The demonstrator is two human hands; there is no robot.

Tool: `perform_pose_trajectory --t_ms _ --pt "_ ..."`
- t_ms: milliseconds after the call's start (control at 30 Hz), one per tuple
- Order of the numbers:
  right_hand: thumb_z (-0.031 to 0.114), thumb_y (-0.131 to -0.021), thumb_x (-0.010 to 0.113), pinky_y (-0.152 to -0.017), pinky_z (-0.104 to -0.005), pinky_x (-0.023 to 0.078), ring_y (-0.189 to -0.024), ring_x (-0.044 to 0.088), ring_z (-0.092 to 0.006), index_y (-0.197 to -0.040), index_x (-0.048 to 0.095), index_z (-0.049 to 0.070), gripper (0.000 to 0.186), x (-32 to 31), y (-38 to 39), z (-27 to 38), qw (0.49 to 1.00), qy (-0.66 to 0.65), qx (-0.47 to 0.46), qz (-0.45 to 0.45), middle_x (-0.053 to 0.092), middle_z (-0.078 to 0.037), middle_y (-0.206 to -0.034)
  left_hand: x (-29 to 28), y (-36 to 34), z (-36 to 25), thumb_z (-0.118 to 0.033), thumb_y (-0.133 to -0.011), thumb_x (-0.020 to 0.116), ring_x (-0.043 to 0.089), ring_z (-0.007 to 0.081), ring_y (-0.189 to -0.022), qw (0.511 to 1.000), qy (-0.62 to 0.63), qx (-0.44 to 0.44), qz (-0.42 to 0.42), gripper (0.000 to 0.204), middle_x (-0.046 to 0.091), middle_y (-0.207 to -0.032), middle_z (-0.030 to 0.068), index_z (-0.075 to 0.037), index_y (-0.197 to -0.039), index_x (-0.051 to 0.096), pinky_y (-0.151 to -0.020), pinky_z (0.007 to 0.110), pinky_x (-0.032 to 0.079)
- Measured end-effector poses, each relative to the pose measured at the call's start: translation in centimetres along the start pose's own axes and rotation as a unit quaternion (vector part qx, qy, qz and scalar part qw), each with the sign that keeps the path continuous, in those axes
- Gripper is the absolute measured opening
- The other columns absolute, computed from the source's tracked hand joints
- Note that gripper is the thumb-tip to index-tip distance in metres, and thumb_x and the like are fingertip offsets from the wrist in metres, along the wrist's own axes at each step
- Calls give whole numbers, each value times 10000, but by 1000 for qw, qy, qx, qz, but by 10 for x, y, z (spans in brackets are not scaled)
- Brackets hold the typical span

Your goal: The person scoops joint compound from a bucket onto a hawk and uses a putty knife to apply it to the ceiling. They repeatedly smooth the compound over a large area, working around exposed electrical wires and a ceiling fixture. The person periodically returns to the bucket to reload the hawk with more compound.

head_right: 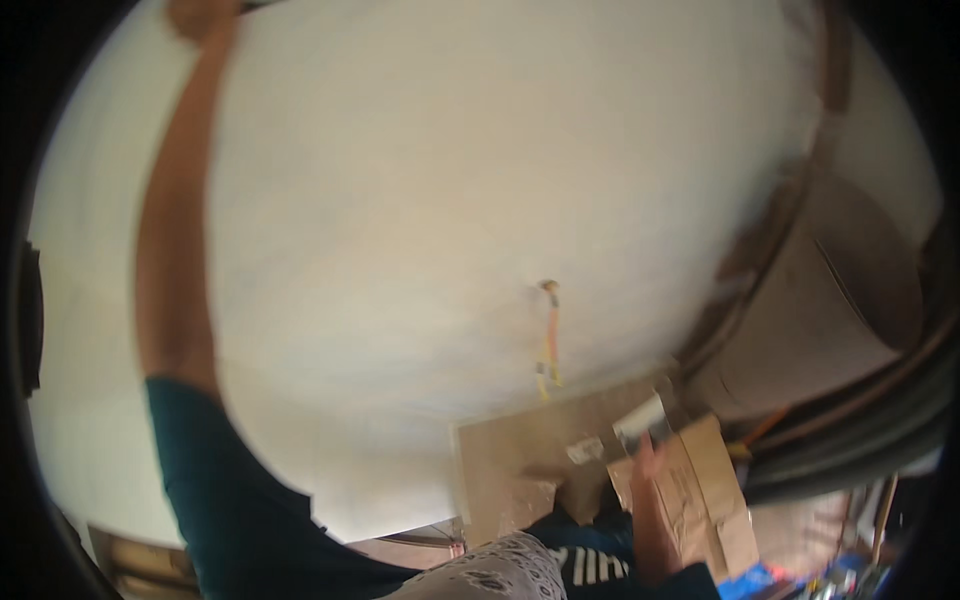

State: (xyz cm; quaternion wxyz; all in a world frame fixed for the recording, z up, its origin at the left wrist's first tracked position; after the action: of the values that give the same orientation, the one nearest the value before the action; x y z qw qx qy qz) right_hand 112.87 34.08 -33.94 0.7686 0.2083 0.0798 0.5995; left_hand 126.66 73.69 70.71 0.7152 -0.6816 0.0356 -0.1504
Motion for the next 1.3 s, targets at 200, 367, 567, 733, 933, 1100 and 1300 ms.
perform_pose_trajectory --t_ms 200,367,567,733,933,1100,1300 --pt "201 -860 671 -850 -355 467 -940 597 -204 -1144 622 -35 373 2 76 41 998 -21 1 60 666 -111 -1060 -43 -9 16 -459 -1018 422 602 354 -679 982 155 -103 19 571 610 -709 235 17 -771 618 -650 416 459" --pt "182 -835 685 -817 -332 473 -903 589 -192 -1096 628 -35 345 -37 92 97 993 -37 -99 54 657 -109 -1032 -94 163 -27 -533 -1024 397 599 177 -1029 837 364 -388 128 636 636 -1136 91 44 -1206 592 -921 325 479" --pt "198 -873 702 -927 -372 474 -1059 621 -270 -1276 539 -76 514 -8 65 38 976 181 -73 100 630 -201 -1210 -339 609 -158 -540 -1007 444 589 151 -1031 452 250 -843 149 564 646 -1126 56 -60 -1271 578 -917 338 473" --pt "222 -882 700 -973 -374 465 -1097 634 -286 -1303 540 -54 529 118 180 95 892 292 -180 294 656 -215 -1184 -538 760 -222 -405 -1014 497 608 205 -1141 312 321 -894 -14 463 618 -1237 92 -95 -1358 501 -1013 394 465" --pt "17 -907 640 -891 -282 482 -990 624 -133 -1231 614 -8 326 236 360 140 807 173 -268 497 696 -90 -1049 -628 718 -183 -266 -1008 527 679 249 -982 382 204 -890 -144 332 664 -1122 88 -31 -1242 547 -881 402 558" --pt "-76 -868 610 -934 -321 508 -1131 642 -245 -1290 592 36 436 254 528 233 665 138 -470 563 658 -146 -1236 -657 693 -174 -222 -1010 512 686 233 -953 370 241 -846 -300 301 674 -1081 86 -26 -1235 547 -831 399 578" --pt "-51 -757 652 -867 -349 554 -1085 644 -331 -1338 578 167 625 252 545 203 577 324 -458 594 580 -87 -1354 -677 639 -188 -210 -1012 515 667 171 -902 526 169 -822 -138 274 658 -1056 75 -26 -1215 534 -769 329 572"
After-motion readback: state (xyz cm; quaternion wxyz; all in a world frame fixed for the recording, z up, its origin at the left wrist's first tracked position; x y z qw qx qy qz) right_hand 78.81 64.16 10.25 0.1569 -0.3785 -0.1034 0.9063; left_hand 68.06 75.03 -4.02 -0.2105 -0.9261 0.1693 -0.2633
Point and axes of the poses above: each hand's wrist, its own y-axis away from the middle knuckle, its own x-axis out of the palm, z = x × y, the point moved 10 cm from there along -y, towards the middle knuckle
